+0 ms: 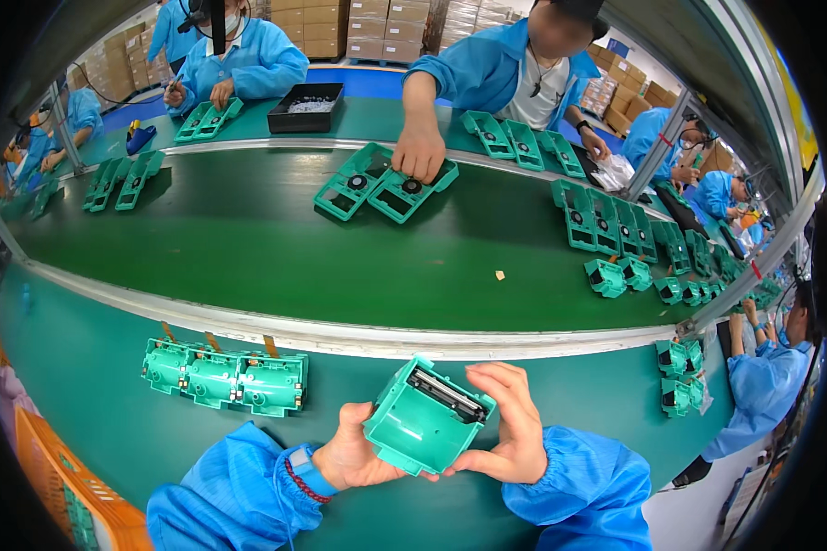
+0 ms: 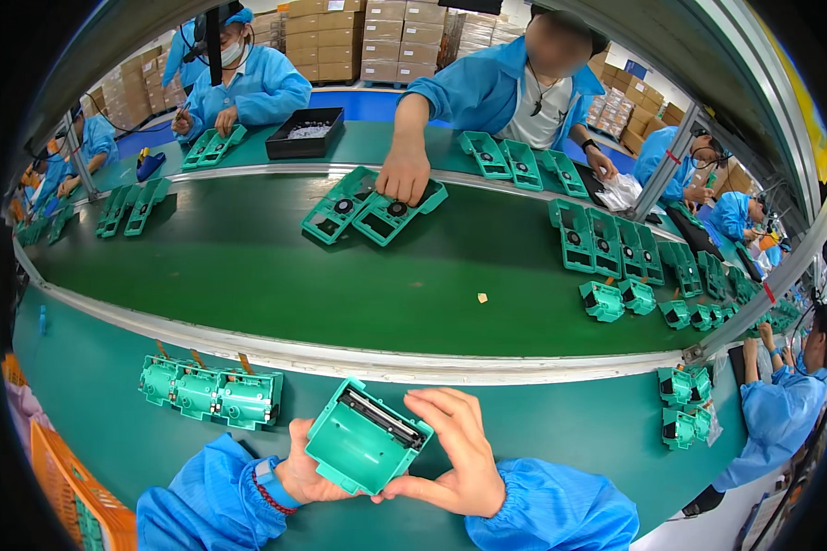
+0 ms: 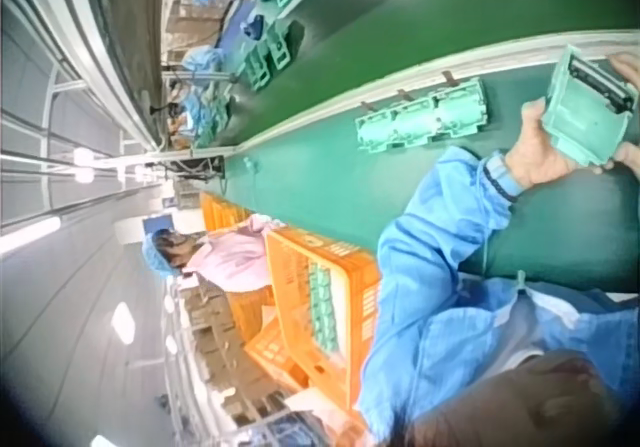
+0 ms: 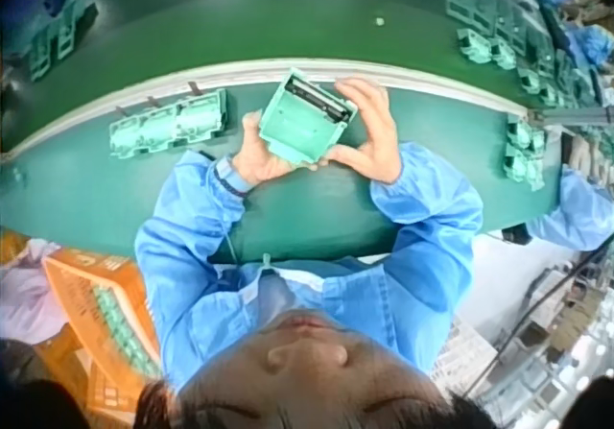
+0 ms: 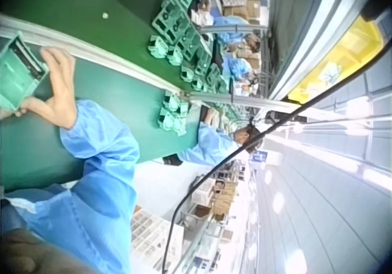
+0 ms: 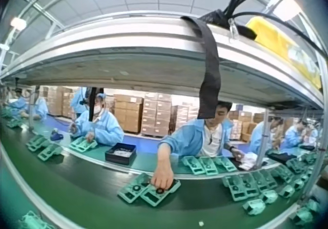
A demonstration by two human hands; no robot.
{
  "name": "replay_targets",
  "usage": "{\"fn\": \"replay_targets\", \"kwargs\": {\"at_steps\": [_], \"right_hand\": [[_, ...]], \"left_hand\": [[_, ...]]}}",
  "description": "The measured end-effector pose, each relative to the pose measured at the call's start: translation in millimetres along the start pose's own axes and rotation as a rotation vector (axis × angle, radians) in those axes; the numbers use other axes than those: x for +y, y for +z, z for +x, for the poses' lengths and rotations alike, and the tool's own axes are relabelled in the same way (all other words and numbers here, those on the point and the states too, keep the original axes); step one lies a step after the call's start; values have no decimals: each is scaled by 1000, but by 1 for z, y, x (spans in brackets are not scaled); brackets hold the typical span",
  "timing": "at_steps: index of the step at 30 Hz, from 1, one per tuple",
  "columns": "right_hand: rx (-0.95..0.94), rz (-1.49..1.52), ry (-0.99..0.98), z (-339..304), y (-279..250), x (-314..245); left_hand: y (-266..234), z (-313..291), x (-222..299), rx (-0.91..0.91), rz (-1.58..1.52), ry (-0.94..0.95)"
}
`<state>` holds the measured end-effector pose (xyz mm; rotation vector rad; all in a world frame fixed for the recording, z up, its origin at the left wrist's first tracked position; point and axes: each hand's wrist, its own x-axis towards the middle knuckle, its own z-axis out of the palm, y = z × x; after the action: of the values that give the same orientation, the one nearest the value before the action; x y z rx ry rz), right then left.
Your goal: The person assembles green electronic housing components by hand on a factory assembly line.
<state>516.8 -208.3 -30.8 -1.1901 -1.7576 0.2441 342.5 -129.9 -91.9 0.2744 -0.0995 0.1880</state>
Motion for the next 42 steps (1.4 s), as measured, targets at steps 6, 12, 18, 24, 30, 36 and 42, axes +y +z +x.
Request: {"fn": "replay_targets", "kwargs": {"at_steps": [6,12,18,24,30,36,42], "right_hand": [[18,37,29,-4,0,10],[142,95,161,-13,16,41],[-191,-18,150,-7,44,4],[-353,-265,129,-2,64,-47],[-465,-367,21,20,87,-45],[-648,-260,-9,47,97,-45],[-622,-483,-18,61,126,-74]], "left_hand": [[21,3,-1,82,72,93],[50,-3,19,517,1679,466],[45,-35,17,1046,2551,415],[90,-96,43,979,2634,551],[108,-204,125,1094,2388,-195],[68,-210,145,806,2296,-351],[56,-225,150,817,2447,-260]]}}
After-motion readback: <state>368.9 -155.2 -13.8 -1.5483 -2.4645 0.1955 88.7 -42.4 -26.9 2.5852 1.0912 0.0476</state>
